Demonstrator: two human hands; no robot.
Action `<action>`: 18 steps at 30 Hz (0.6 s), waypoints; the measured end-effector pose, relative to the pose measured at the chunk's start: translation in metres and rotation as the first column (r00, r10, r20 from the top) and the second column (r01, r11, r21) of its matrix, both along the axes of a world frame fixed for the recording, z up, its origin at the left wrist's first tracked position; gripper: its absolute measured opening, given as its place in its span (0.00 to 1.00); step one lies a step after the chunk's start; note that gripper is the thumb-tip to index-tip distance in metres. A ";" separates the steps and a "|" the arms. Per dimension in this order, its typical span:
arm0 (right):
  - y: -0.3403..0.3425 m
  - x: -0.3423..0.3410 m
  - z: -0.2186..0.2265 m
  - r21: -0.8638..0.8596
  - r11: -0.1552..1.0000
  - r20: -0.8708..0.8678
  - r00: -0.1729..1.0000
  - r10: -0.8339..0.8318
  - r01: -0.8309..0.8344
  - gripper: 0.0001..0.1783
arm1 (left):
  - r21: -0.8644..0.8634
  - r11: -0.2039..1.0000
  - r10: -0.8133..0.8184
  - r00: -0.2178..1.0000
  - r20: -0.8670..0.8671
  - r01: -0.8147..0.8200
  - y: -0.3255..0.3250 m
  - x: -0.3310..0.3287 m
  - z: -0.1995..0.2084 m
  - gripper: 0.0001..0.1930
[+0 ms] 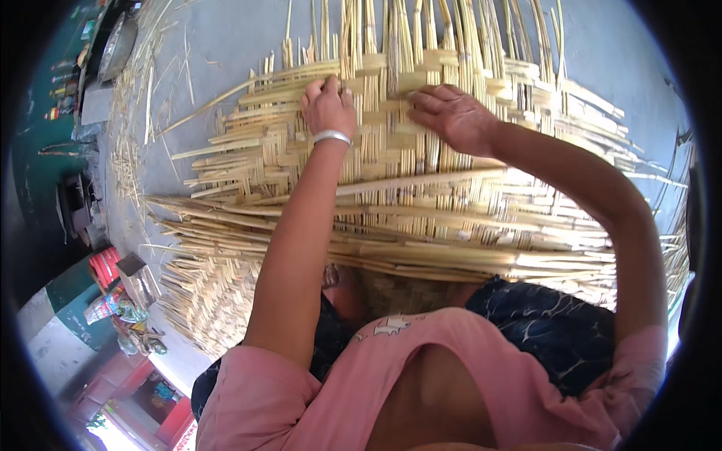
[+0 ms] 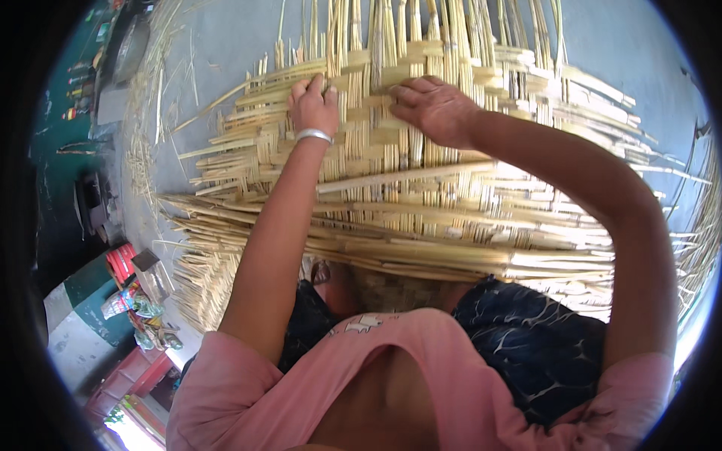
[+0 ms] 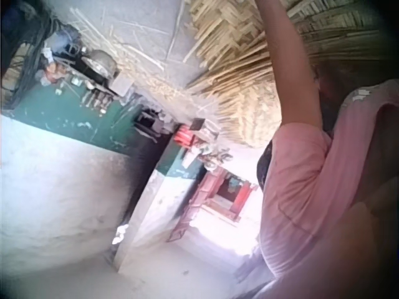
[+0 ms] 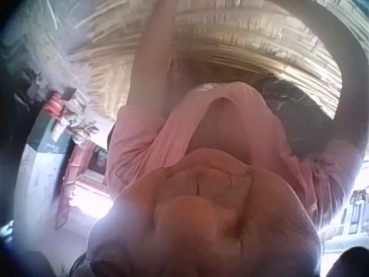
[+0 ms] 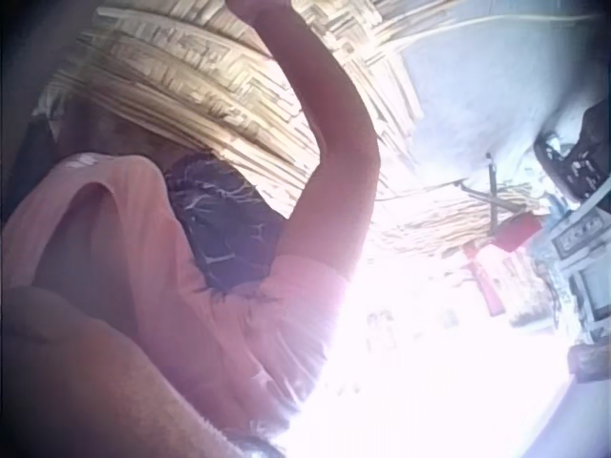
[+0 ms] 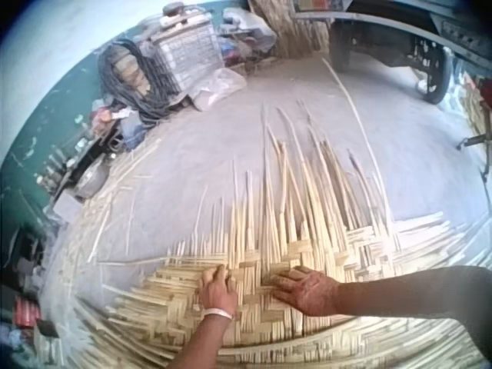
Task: The person weaves a basket by hand using dried palm leaves. They interlace the leaves in a consistent pattern, gradually building up the structure of the basket while sitting on the floor.
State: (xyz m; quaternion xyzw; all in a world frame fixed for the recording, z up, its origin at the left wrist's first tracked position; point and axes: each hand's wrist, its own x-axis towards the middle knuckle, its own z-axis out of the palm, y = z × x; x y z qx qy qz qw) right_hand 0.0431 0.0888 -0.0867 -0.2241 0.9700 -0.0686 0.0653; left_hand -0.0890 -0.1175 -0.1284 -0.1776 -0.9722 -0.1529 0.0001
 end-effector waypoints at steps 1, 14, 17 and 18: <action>0.008 0.017 0.000 -0.004 1.000 -0.026 1.000 0.001 -0.001 0.22 | 0.004 1.000 -0.016 1.000 0.011 0.016 -0.001 -0.002 -0.001 0.18; -0.014 0.200 0.056 -0.272 0.944 0.081 0.982 -0.171 0.187 0.15 | -0.192 0.812 -0.548 0.833 0.071 0.551 -0.026 0.010 0.042 0.25; -0.016 0.224 0.053 -0.270 0.934 0.188 0.964 -0.186 0.232 0.22 | -0.176 0.562 -0.741 0.586 0.327 0.808 -0.055 0.068 0.084 0.27; -0.016 0.233 0.053 -0.257 0.936 0.217 0.958 -0.189 0.242 0.25 | -0.171 0.448 -0.783 0.478 0.399 0.877 -0.066 0.093 0.095 0.30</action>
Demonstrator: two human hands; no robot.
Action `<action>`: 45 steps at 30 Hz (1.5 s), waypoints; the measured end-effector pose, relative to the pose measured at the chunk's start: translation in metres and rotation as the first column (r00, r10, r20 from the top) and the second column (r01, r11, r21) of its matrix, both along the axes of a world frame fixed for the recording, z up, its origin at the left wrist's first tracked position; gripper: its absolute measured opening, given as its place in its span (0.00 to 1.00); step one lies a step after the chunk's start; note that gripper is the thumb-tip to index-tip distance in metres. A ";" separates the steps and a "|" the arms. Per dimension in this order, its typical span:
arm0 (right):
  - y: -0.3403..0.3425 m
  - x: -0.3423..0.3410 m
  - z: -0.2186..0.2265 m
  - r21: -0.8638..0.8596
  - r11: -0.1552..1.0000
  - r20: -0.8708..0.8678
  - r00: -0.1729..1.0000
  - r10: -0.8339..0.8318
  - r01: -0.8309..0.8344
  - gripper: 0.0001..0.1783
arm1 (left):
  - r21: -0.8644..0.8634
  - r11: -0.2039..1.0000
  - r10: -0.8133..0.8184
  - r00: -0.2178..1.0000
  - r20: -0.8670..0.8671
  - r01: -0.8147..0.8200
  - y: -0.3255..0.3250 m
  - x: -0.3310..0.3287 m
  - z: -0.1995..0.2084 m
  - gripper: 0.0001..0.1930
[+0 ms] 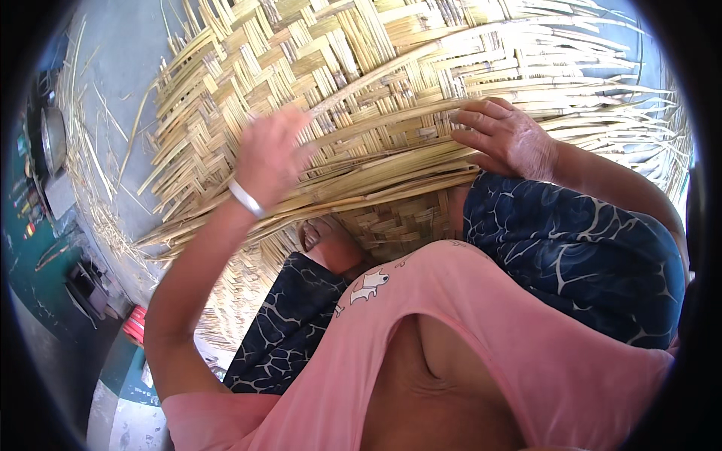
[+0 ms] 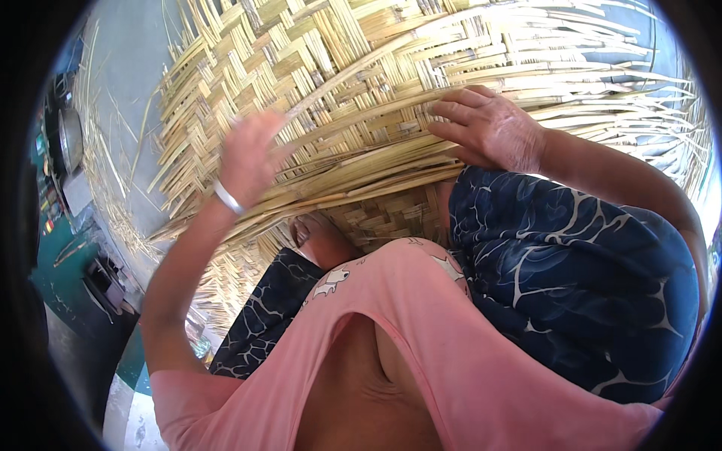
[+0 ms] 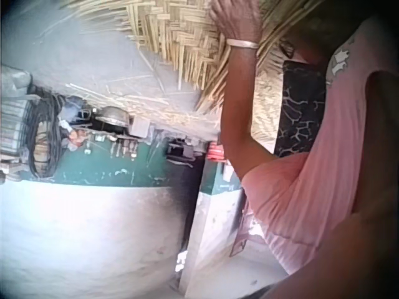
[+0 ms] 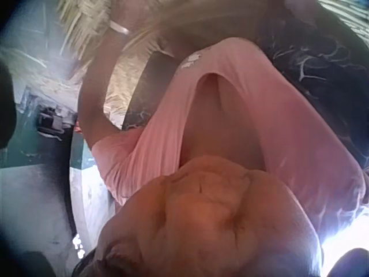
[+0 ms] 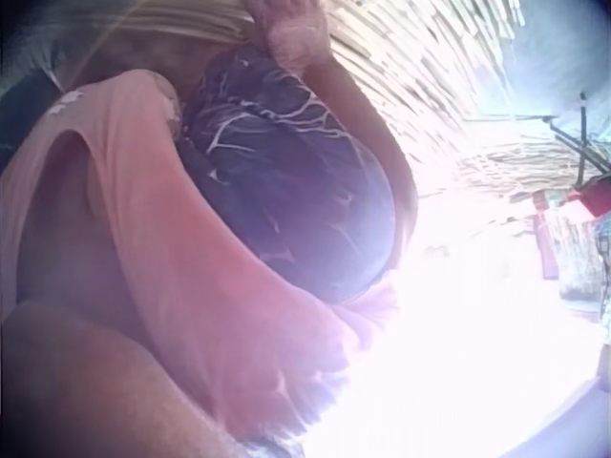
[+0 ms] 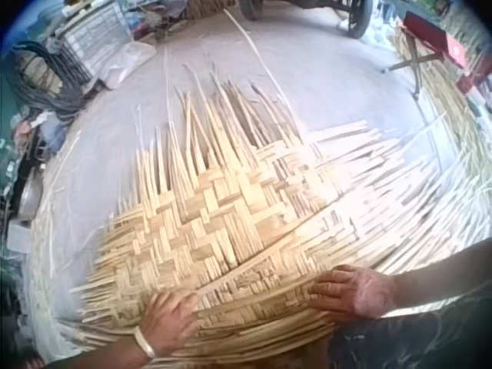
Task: The person weaves a basket by hand using dried palm leaves. They interlace the leaves in a consistent pattern, gradually building up the structure of the basket while sitting on the floor.
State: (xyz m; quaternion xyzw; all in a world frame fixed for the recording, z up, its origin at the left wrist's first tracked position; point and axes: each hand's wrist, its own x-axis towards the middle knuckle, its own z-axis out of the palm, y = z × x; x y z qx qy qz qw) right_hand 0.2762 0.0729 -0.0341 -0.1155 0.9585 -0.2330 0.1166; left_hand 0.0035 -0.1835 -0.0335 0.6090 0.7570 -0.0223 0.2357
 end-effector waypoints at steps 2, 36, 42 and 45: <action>-0.004 0.027 0.009 0.044 0.998 0.079 0.996 -0.041 0.038 0.30 | 0.015 0.981 -0.195 0.977 0.081 0.195 -0.017 0.043 0.003 0.37; 0.008 0.089 -0.029 0.303 0.943 -0.020 0.990 -0.136 0.136 0.19 | -0.030 0.964 -0.265 0.964 -0.006 0.265 -0.045 0.090 -0.038 0.11; 0.013 0.085 -0.037 0.240 0.936 0.016 0.963 -0.267 0.256 0.12 | 0.005 0.994 -0.106 0.984 0.141 0.107 -0.037 0.083 -0.041 0.05; 0.021 0.075 -0.040 0.131 0.906 0.044 0.911 -0.410 0.402 0.09 | -0.073 0.992 0.119 0.926 0.359 -0.100 -0.033 0.071 -0.040 0.07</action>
